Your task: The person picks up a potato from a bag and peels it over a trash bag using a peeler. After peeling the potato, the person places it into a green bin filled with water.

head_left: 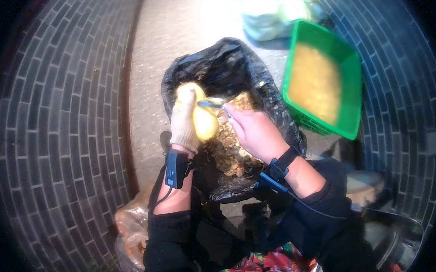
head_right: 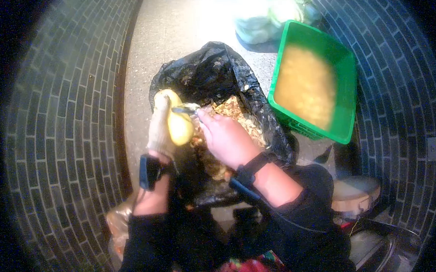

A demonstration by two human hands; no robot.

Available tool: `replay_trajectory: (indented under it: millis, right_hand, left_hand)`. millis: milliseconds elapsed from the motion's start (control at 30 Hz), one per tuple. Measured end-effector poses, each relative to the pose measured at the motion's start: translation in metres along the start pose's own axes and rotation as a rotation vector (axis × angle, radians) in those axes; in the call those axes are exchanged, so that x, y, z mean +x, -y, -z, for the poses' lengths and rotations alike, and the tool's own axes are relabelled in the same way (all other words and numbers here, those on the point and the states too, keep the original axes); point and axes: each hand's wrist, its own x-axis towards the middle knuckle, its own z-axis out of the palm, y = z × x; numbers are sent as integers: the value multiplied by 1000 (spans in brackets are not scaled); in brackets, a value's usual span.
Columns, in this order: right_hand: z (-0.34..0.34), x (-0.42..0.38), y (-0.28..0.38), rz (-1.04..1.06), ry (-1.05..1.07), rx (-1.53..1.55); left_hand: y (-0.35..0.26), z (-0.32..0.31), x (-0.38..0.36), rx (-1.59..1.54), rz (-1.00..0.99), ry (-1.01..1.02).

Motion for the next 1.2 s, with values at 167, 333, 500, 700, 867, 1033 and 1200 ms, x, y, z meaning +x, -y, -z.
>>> replay_trajectory:
  millis: [167,333,500,700,867,1033,1200]
  right_hand:
    - [-6,-7,-1,54,103,6]
    - [-1,-17,5,34,217,9]
    - [3,-8,3,91,-21,118]
    - [5,2,3,74,-58,64]
    - [2,-2,6,-5,91,-28]
    - [-6,-12,0,66,130,-62]
    - [-1,-15,4,75,223,-29]
  left_hand:
    - [-1,14,2,67,-137,-92]
    - [-3,35,13,-169,-97,-221]
    - [-31,21,0,-215,-99,-137]
    - [-13,4,-5,-58,-42,32]
    - [-12,6,-1,-54,-94,-16]
    - [-6,20,4,33,-179,-101]
    - [-3,40,18,-127,-164,-143]
